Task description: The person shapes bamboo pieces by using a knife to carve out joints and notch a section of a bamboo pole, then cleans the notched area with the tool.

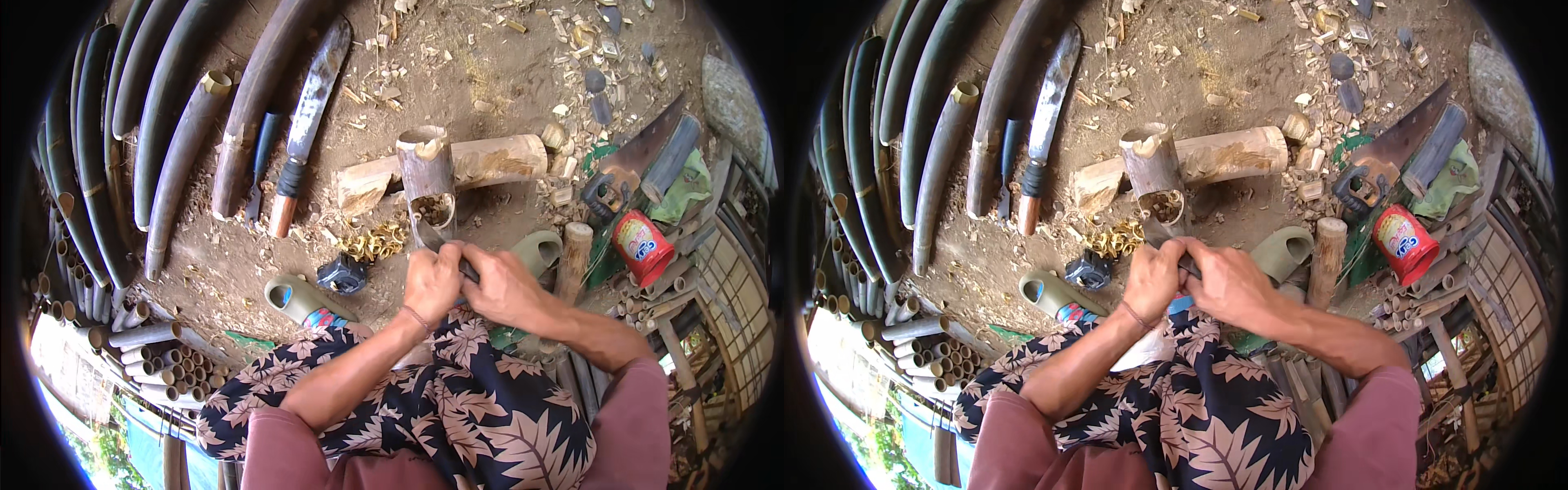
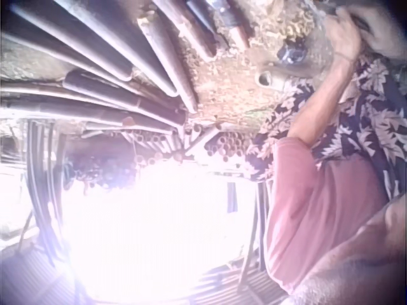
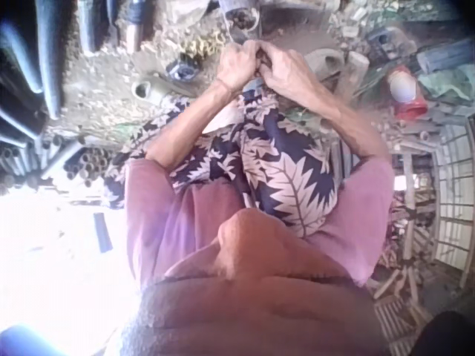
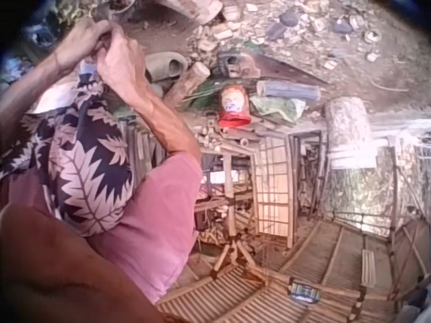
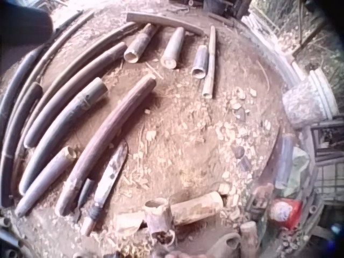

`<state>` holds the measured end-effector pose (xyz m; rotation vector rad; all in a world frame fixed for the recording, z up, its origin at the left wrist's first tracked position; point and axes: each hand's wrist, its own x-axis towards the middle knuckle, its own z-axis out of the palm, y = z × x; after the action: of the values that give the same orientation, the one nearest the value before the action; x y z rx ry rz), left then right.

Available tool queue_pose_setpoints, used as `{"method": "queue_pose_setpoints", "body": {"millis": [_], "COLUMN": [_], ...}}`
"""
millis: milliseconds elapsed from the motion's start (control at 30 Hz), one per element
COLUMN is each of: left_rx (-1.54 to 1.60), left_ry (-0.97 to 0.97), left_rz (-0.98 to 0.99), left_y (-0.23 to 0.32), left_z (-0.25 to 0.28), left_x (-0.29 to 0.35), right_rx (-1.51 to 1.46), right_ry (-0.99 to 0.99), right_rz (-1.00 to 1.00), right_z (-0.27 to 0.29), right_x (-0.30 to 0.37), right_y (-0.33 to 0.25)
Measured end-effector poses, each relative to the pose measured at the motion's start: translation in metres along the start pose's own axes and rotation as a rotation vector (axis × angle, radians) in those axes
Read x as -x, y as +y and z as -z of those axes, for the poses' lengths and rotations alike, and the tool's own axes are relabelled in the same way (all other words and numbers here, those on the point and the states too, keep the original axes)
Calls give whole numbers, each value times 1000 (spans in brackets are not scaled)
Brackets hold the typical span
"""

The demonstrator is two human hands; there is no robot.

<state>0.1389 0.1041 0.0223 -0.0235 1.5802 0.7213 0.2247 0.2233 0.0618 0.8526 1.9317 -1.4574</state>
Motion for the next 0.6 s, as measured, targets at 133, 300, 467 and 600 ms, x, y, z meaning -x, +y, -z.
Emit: {"method": "queue_pose_setpoints", "body": {"millis": [133, 300, 467, 600], "left_rx": [-210, -559, -237, 95], "left_ry": [1, -44, -8, -3], "left_rz": [-37, -191, -88, -144], "left_y": [10, 11, 14, 21], "left_z": [27, 46, 30, -18], "left_x": [-8, -17, -12, -15], "right_rx": [-150, -219, -6, 257], "right_ry": [140, 343, 311, 318], "right_rz": [-98, -75, 23, 108], "right_z": [-46, -88, -57, 5], "right_x": [-4, -14, 1, 4], "right_y": [-4, -5, 0, 12]}}
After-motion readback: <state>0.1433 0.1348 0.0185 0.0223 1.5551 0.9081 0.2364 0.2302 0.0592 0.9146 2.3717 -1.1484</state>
